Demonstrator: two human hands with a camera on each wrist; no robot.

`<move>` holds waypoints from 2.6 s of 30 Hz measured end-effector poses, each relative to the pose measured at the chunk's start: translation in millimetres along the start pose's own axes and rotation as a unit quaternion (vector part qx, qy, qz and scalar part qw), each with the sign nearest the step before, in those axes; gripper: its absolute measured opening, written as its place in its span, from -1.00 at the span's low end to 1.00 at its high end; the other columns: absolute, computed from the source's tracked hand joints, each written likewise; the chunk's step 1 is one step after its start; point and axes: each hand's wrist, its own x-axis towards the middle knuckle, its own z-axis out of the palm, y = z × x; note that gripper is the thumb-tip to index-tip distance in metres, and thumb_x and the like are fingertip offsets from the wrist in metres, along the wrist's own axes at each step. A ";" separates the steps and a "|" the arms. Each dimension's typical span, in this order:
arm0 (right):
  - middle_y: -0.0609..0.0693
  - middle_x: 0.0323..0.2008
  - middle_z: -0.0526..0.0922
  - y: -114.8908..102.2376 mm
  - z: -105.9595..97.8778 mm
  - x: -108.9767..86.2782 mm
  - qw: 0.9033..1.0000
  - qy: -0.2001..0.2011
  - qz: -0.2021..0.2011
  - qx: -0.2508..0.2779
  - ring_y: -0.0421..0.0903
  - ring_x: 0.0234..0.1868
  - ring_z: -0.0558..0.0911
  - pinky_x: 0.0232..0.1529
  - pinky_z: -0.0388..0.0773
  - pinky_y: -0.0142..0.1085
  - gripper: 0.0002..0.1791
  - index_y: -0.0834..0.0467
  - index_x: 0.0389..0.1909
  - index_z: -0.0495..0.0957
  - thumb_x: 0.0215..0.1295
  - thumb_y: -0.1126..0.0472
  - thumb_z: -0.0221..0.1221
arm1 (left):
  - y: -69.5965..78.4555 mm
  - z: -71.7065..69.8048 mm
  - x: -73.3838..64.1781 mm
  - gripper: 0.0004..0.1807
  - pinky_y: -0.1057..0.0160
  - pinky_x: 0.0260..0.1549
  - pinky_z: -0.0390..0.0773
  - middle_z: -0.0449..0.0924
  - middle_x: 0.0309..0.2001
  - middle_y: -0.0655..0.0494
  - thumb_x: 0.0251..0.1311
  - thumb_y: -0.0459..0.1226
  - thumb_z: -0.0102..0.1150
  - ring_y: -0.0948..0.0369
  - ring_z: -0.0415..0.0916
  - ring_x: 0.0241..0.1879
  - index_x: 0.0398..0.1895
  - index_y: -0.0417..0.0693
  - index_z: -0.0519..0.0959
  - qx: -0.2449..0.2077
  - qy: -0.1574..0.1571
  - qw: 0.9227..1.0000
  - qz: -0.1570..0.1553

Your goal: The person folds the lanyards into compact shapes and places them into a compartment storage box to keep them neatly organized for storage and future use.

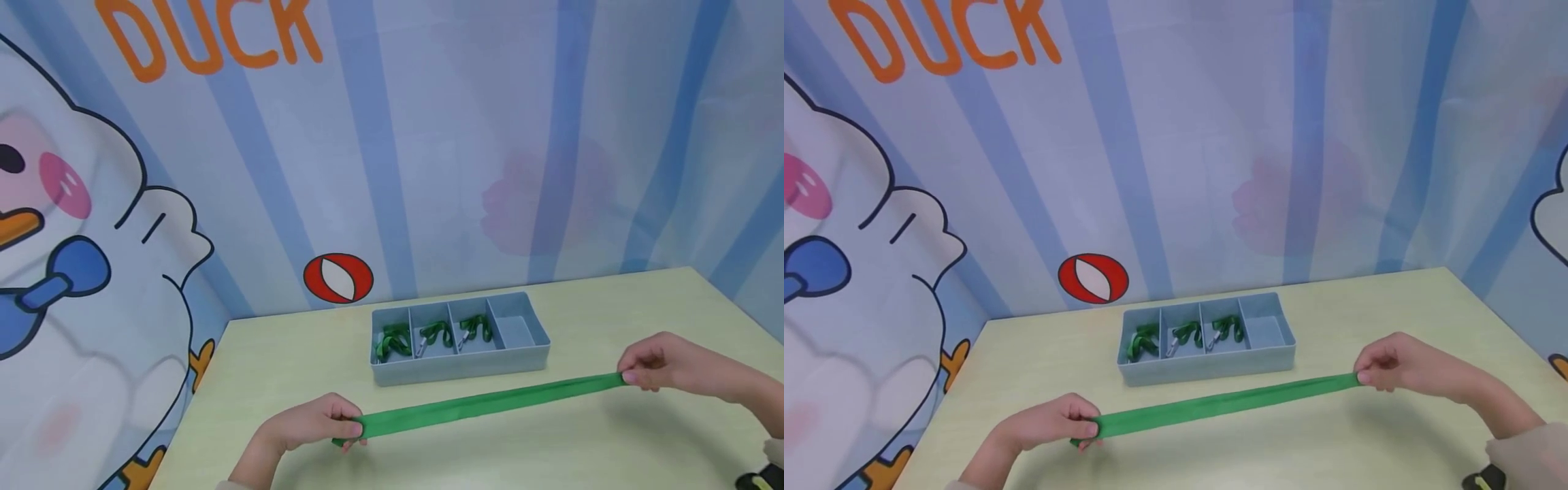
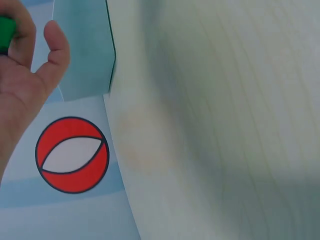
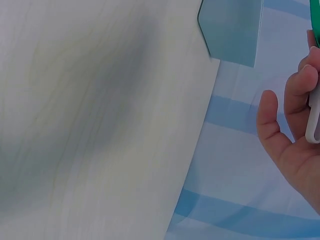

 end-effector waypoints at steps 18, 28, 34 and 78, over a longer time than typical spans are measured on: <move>0.12 -0.59 0.38 2.2 -6.4 -4.7 1.000 0.015 0.020 -0.009 -0.02 -0.57 0.37 -0.59 0.32 -0.25 -0.82 0.31 -0.23 0.54 0.39 0.35 -0.03 | -13.2 -9.4 -12.4 -0.61 0.31 -0.24 0.55 0.60 -0.36 0.14 0.26 -0.20 0.12 0.29 0.48 -0.39 -0.03 -0.38 0.54 -0.072 0.172 0.980 -0.069; 0.09 -0.60 0.39 -0.3 -8.4 -4.9 0.999 0.022 0.026 -0.019 -0.03 -0.57 0.36 -0.59 0.32 -0.27 -0.81 0.31 -0.22 0.56 0.39 0.35 -0.03 | -2.7 -8.3 -20.9 -0.65 0.28 -0.21 0.59 0.62 -0.38 0.14 0.23 -0.23 0.15 0.27 0.51 -0.40 -0.09 -0.38 0.58 -0.074 0.174 0.979 -0.077; 0.05 -0.59 0.42 -3.3 -9.5 -5.1 0.998 0.035 0.034 -0.035 -0.04 -0.56 0.38 -0.59 0.30 -0.28 -0.82 0.30 -0.22 0.56 0.38 0.33 -0.01 | 3.0 -8.1 -23.7 -0.65 0.29 -0.25 0.57 0.52 -0.50 0.14 0.30 -0.23 0.06 0.25 0.42 -0.43 -0.17 -0.46 0.54 -0.049 0.152 0.986 -0.051; -0.11 -0.40 0.55 -5.0 -28.6 -14.6 0.976 0.092 0.192 0.045 -0.19 -0.40 0.53 -0.29 0.58 -0.26 -0.78 0.19 -0.16 0.60 0.37 0.17 0.06 | 9.8 1.8 -18.9 -0.73 0.25 -0.24 0.59 0.60 -0.47 0.09 0.23 -0.27 0.15 0.22 0.49 -0.42 -0.16 -0.35 0.60 -0.033 0.173 0.984 -0.028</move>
